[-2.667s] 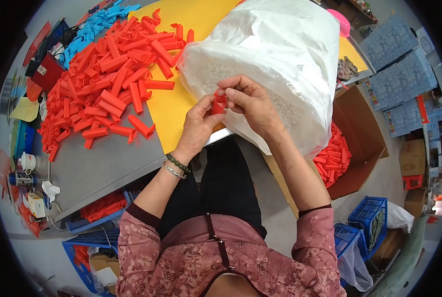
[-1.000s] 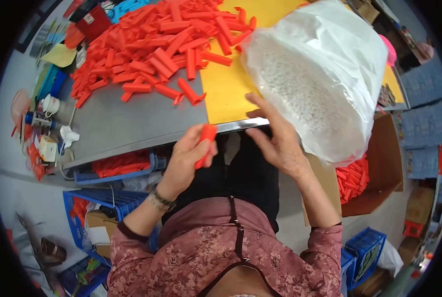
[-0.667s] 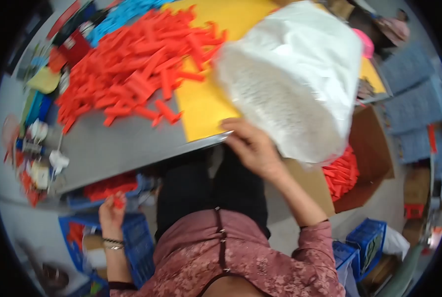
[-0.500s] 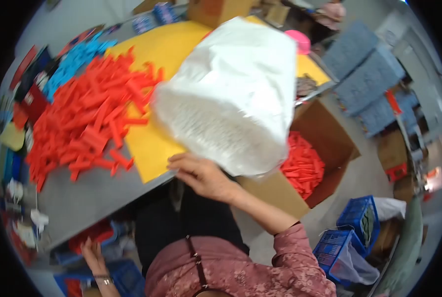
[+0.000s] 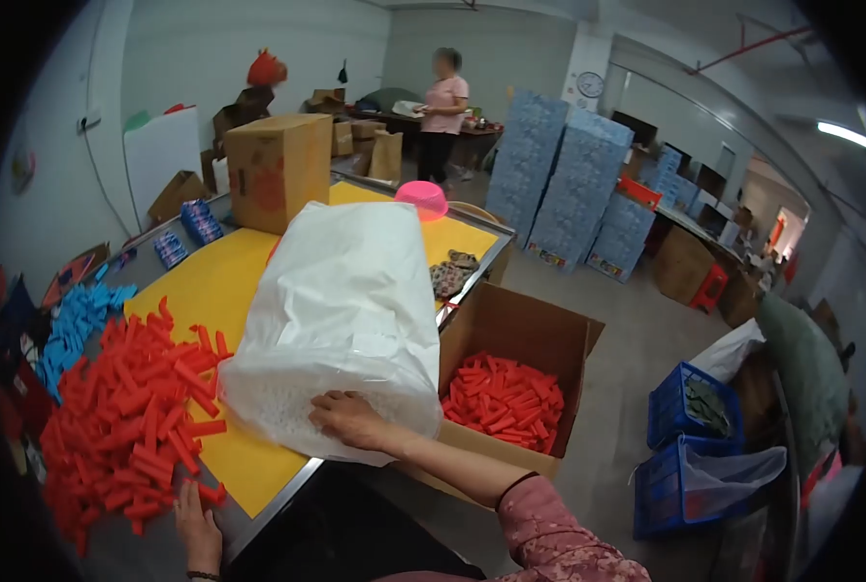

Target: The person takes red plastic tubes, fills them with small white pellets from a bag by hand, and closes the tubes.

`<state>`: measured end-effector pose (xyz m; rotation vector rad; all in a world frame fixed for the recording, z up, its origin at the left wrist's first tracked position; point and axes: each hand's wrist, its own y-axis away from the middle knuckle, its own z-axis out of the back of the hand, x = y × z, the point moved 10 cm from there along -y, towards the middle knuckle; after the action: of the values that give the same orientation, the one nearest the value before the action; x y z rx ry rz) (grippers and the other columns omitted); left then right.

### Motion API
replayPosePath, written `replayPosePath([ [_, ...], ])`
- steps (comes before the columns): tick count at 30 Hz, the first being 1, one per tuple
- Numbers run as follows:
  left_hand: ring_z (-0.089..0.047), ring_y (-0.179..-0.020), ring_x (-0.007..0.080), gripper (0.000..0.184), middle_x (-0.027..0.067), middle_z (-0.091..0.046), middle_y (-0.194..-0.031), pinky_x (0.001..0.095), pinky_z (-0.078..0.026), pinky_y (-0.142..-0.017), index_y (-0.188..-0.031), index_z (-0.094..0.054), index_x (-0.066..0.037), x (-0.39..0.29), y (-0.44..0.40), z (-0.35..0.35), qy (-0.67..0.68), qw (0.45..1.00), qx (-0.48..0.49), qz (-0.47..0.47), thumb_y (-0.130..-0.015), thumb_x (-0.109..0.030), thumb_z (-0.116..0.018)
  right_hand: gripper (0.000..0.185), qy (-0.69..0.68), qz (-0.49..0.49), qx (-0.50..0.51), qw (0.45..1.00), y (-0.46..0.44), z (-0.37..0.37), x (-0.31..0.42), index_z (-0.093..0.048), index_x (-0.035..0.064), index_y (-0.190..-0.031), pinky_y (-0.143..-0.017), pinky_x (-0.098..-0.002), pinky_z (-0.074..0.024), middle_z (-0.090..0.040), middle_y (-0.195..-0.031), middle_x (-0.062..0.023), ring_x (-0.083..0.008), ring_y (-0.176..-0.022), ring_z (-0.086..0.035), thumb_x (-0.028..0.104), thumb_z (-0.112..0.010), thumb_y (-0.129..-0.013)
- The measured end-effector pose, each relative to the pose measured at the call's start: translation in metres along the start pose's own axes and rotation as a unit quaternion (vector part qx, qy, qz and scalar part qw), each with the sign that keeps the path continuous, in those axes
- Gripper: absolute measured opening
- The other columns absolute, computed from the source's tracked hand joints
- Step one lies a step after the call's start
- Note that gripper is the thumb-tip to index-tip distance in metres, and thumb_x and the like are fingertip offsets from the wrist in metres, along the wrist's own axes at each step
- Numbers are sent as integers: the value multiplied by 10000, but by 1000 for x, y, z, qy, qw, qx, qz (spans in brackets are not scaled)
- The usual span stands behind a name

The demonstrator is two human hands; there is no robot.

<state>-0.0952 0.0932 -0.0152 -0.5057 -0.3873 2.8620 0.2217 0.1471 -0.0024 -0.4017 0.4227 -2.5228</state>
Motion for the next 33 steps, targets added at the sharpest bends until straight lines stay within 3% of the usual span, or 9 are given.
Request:
replayPosePath([
  [3,-457,-1139,365,508,154,-470,-1203,476,-346,-1005,-1180,-496,4,-9,-15,-5,-13,1000,21,-19,-695,36,-642,204,16,-2,1,1000,4,3,-5,-554,86,-972,-810,-423,-456,-559,-1041,-117,-321,-1015,-540,130,-572,-773],
  [9,-478,-997,362,275,137,-502,-974,456,-379,-889,-907,-571,-12,-23,-30,-1,-103,993,-10,-63,-655,21,-675,241,-178,-185,5,966,11,4,-48,-552,75,-1027,-788,-443,-453,-597,-962,-190,-366,-921,-583,129,-561,-793],
  [13,-469,-1012,356,298,137,-520,-924,467,-364,-896,-893,-568,-25,-9,-36,-16,-131,989,-19,-66,-628,-16,-703,336,-88,-150,-4,985,16,14,-38,-559,113,-1117,-805,-450,-455,-606,-991,-206,-381,-938,-584,141,-607,-786],
  [16,-465,-1041,367,349,137,-531,-972,497,-348,-934,-948,-568,-29,0,-36,-19,-121,991,-27,-49,-633,-43,-718,350,-32,-72,-95,992,23,41,-23,-554,116,-1118,-801,-457,-455,-608,-967,-207,-381,-934,-585,139,-624,-775],
  [18,-460,-1049,385,362,150,-534,-984,507,-337,-948,-991,-561,-21,-2,-35,-15,-108,990,-68,-53,-656,-30,-696,357,-46,-114,-44,991,24,42,-23,-542,111,-1127,-799,-454,-459,-603,-987,-203,-374,-935,-585,130,-626,-780],
  [20,-456,-1044,395,340,170,-531,-998,514,-329,-956,-1027,-548,-11,-3,-33,-6,-85,986,-135,-49,-705,-43,-650,352,-56,-130,-23,990,21,50,-14,-536,94,-1126,-791,-451,-462,-592,-1023,-199,-371,-935,-583,115,-623,-786],
  [23,-455,-1025,398,292,193,-525,-1013,516,-326,-955,-1049,-538,2,-25,-29,18,-24,980,-188,-66,-767,-63,-576,367,-91,39,-147,984,7,55,24,-516,60,-1167,-776,-413,-475,-574,-1068,-178,-325,-900,-597,105,-617,-817],
  [26,-471,-950,379,243,193,-527,-960,474,-355,-891,-994,-538,15,-54,-28,31,78,964,-232,-107,-765,-66,-545,400,-348,-51,-11,936,-10,35,65,-488,28,-1215,-771,-366,-479,-560,-1109,-153,-263,-888,-602,125,-620,-851],
  [33,-502,-807,361,247,162,-532,-828,434,-399,-723,-939,-546,7,-135,-32,47,270,932,-217,-108,-718,-53,-638,351,-415,-16,-90,905,-30,44,108,-505,16,-1183,-725,-309,-481,-599,-938,-124,-219,-813,-614,118,-625,-869],
])
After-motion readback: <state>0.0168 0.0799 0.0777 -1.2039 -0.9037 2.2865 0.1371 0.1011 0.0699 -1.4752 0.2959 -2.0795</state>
